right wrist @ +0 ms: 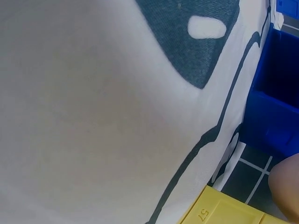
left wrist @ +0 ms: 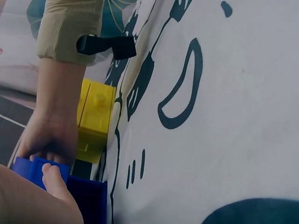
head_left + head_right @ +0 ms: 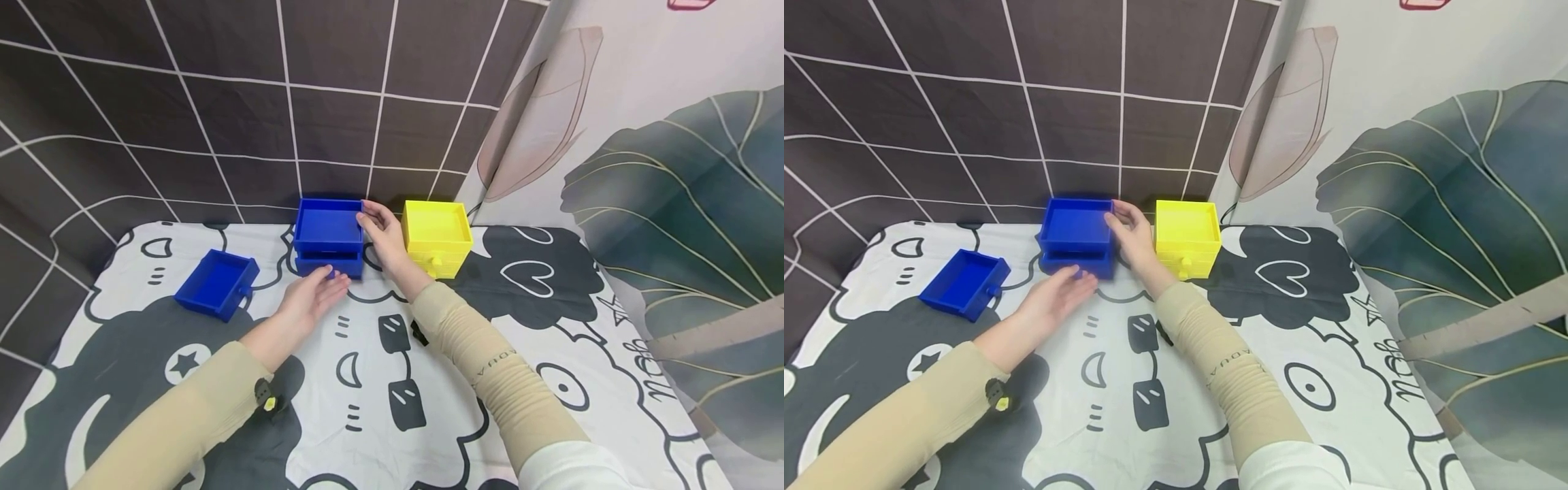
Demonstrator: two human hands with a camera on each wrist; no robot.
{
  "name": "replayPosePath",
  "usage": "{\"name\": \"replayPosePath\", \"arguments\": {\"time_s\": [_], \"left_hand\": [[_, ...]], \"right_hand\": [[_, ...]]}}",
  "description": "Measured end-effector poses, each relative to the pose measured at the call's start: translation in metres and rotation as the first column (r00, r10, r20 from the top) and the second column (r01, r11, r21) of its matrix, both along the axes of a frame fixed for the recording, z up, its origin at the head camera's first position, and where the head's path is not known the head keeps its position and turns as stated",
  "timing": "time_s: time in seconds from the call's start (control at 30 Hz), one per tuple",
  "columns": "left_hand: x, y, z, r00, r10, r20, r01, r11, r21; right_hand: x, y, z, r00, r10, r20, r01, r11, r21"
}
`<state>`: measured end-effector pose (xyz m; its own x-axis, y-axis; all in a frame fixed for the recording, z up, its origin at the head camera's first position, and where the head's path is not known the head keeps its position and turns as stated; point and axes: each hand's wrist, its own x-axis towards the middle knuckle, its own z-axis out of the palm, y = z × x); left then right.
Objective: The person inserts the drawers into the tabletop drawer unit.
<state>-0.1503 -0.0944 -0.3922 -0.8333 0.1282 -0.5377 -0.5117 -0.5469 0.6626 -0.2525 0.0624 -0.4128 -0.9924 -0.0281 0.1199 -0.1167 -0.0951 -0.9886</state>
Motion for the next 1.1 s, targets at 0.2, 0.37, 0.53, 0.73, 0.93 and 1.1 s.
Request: {"name": "replayPosePath", "arguments": {"time_s": [0.2,0.37,0.53,0.73,0.93,1.1], "left_hand": [[-0.011,0.004,-0.001,1.000,0.025,0.001,-0.025,1.000,0.005],[-0.017,0.003,-0.002,1.000,0.017,0.015,-0.018,0.999,0.036],[-0.021,-0.002,-0.006,1.000,-0.012,0.028,0.009,0.996,0.092],[-0.021,-0.005,-0.008,0.999,-0.038,0.025,0.034,0.990,0.136],[-0.016,-0.012,-0.005,0.997,-0.071,0.022,0.066,0.983,0.170],[-0.009,-0.018,0.000,0.996,-0.092,0.009,0.090,0.985,0.149]], "right_hand": [[0.001,0.001,0.000,1.000,-0.001,0.000,0.001,1.000,0.000],[0.000,0.000,0.000,1.000,0.001,-0.005,-0.001,1.000,0.004],[0.000,0.000,0.000,1.000,0.000,-0.010,0.000,1.000,0.007],[0.000,0.000,-0.001,1.000,-0.004,-0.006,0.004,1.000,0.007],[0.000,-0.001,0.000,1.000,0.006,-0.012,-0.005,1.000,0.027],[-0.001,-0.001,-0.001,1.000,-0.008,-0.014,0.009,1.000,0.030]]}}
